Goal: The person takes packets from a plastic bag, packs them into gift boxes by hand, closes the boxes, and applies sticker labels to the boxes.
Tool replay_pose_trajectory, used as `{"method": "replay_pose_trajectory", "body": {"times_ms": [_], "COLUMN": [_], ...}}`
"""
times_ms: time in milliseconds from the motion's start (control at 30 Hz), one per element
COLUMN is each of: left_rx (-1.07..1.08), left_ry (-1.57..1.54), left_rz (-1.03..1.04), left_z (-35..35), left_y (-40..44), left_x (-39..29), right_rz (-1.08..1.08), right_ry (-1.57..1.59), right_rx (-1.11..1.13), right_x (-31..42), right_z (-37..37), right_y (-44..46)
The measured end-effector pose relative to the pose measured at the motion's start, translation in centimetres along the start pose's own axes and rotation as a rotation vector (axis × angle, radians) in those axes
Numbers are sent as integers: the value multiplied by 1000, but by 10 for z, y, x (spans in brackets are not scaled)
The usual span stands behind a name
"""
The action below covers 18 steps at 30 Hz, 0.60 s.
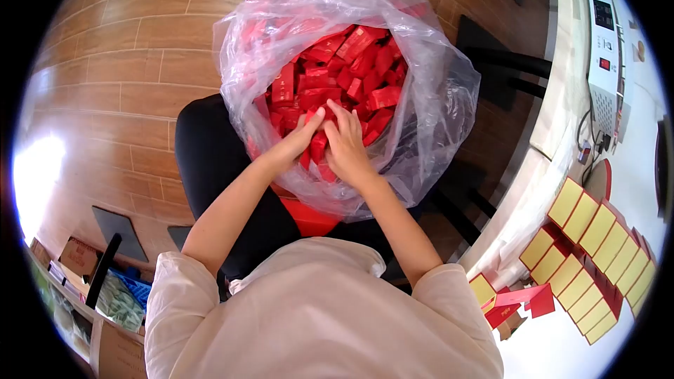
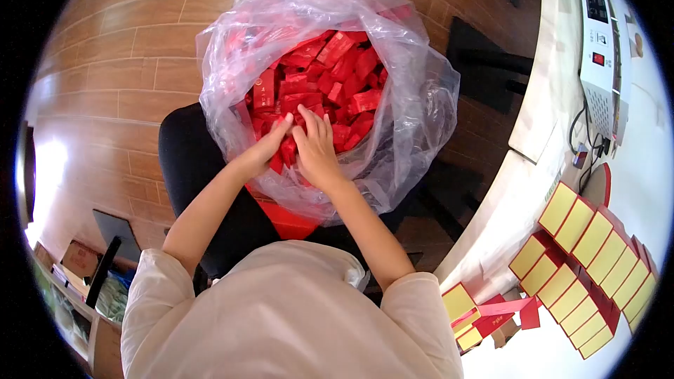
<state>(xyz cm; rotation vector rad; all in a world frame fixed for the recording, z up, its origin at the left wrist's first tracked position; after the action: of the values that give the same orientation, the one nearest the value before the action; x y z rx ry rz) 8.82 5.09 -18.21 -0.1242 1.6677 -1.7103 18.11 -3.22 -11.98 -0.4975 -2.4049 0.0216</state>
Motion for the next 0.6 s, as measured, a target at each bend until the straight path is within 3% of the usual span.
{"method": "replay_pose_trajectory", "body": {"times_ms": [33, 67, 133, 167, 233, 267, 300, 433, 600], "left_rx": [70, 140, 153, 172, 143, 14, -116, -136, -231], "left_ry": [-84, -168, -194, -218, -302, -239, -174, -214, -208], "left_rz": [71, 142, 105, 72, 0, 91, 182, 222, 177], "left_z": [-5, -9, -15, -17, -15, -17, -20, -21, -24], "left_y": [1, 2, 1, -1, 0, 11, 14, 24, 34], "left_x": [-7, -14, -20, -23, -21, -9, -8, -2, 1], "right_rz": [0, 97, 280, 530, 576, 581, 584, 502, 545], "right_ry": [6, 158, 370, 555, 289, 291, 184, -169, -224], "right_rx": [2, -145, -332, -316, -110, -107, 59, 492, 486], "right_x": [-2, -10, -41, -71, -136, -151, -158, -159, -152], "right_z": [7, 11, 23, 40, 74, 81, 87, 113, 112], "right_y": [3, 7, 9, 8, -5, -14, -17, -31, -29]}}
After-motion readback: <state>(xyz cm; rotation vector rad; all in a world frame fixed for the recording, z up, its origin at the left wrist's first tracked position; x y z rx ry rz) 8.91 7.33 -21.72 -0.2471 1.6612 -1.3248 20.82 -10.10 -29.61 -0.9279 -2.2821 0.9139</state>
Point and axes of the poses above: each hand's wrist, its own y-axis towards the middle knuckle, its own z-axis out of the palm, x = y × z, the point moved 3 cm from there along y, towards the middle knuckle, and after that the axes turned 6 degrees about y, right-handed, at the moved point
